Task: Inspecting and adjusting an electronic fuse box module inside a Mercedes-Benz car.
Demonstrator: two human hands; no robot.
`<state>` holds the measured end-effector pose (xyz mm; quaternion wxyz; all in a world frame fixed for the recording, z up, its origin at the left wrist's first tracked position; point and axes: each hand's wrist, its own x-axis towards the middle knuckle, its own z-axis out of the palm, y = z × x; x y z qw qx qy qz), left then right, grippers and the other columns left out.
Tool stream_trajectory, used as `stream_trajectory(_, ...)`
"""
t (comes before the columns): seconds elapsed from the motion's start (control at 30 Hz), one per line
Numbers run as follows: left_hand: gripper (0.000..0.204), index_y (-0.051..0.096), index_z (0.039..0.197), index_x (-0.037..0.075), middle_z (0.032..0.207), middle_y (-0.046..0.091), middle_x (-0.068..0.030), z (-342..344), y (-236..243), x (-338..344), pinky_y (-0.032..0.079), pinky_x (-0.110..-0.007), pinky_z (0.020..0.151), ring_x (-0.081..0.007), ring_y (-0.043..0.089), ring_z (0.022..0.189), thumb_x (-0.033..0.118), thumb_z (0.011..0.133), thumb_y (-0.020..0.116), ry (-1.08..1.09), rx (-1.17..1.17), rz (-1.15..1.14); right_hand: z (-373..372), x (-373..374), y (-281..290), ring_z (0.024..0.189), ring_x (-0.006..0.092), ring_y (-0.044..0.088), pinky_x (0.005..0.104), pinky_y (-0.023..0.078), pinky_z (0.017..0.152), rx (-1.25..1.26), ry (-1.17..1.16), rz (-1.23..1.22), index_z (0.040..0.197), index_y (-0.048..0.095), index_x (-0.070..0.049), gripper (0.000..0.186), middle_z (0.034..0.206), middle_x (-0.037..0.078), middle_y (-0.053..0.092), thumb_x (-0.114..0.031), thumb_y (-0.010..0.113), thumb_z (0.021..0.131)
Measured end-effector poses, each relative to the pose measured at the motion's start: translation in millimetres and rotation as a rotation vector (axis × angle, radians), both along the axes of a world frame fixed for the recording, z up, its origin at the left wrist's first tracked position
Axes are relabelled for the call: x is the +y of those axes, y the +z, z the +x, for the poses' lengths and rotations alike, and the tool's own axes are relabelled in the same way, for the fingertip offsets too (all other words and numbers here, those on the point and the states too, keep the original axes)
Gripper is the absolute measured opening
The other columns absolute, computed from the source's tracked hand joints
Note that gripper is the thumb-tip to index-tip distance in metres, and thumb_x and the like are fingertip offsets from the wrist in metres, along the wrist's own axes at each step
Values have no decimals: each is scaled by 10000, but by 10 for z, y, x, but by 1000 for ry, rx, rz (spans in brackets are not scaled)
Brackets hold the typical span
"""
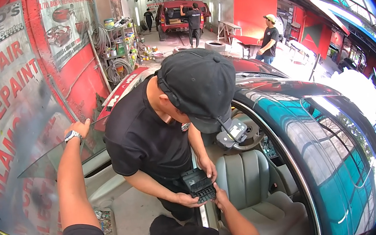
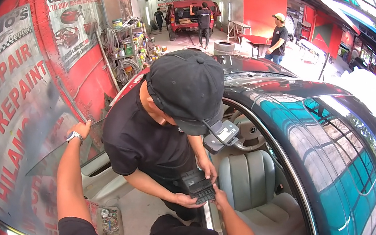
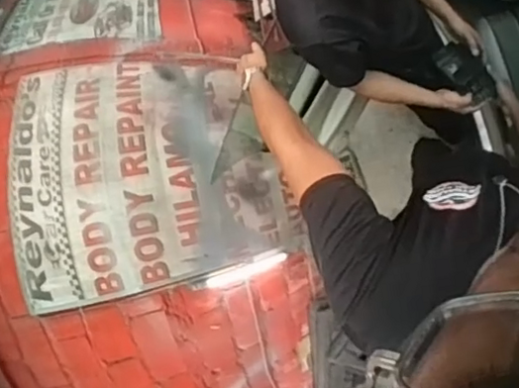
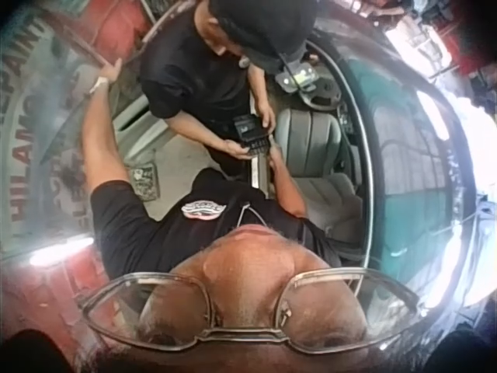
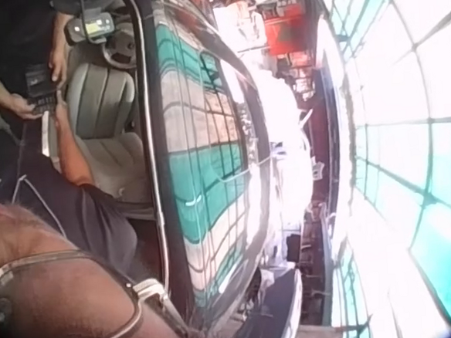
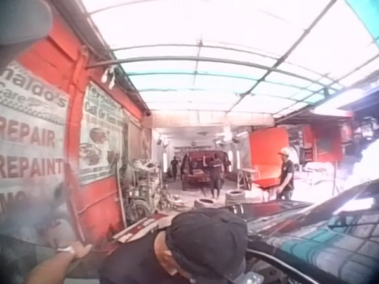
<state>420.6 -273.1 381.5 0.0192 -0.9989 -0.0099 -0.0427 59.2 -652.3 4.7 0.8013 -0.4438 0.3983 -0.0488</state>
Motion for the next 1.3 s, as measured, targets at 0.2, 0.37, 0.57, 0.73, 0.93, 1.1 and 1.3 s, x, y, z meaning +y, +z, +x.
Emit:
stream_trajectory(0.2,709,678,1097,30,1171,630,-204,38,-45,8,432,-452,964,-351,576,1133,583,908,277,5,-18,-32,10,3,24,694,136,606,297,475,587,12,19,-22,1019,630,-90,412,830,9,651,-484,548,931)
stream_trajectory(0.37,710,683,1081,25,1150,634,-220,-6,-46,-65,440,-456,951,-365,586,1110,583,910,277,3,-18,-27,-24,15,5,718,140,604,302,474,599,5,9,-16,1027,631,-89,417,854,14,651,-486,545,931)
stream_trajectory(0.57,714,693,1057,30,1135,638,-223,-2,-194,36,443,-460,939,-369,593,1090,592,905,281,-24,-179,-197,-24,12,-31,745,139,597,309,463,630,19,31,-6,1021,629,-93,420,869,3,648,-494,544,929)
stream_trajectory(0.73,703,709,1015,49,1121,647,-209,46,-94,42,441,-464,937,-362,597,1086,588,904,272,-13,-47,-25,-6,29,-12,743,131,594,312,458,630,26,7,-8,1025,630,-102,409,869,-4,648,-490,536,935)
stream_trajectory(0.93,713,687,1073,49,1157,633,-205,10,-37,-28,434,-469,955,-358,585,1114,597,903,264,-4,-19,-7,-41,16,39,722,123,589,308,457,624,28,8,-22,1025,635,-102,405,843,-5,645,-485,532,940)
stream_trajectory(1.1,728,657,1147,37,1206,611,-213,-149,108,-112,432,-471,967,-352,576,1138,604,902,271,-15,45,-27,-58,8,-34,724,122,587,315,458,639,14,10,-19,1015,636,-105,416,843,-6,644,-500,544,929)
stream_trajectory(1.3,691,738,960,96,1119,649,-208,45,-63,41,430,-471,947,-356,596,1094,602,900,272,-15,-26,-13,-34,36,-22,637,115,586,287,460,549,7,-13,-33,956,618,-99,420,771,-6,636,-514,585,901)
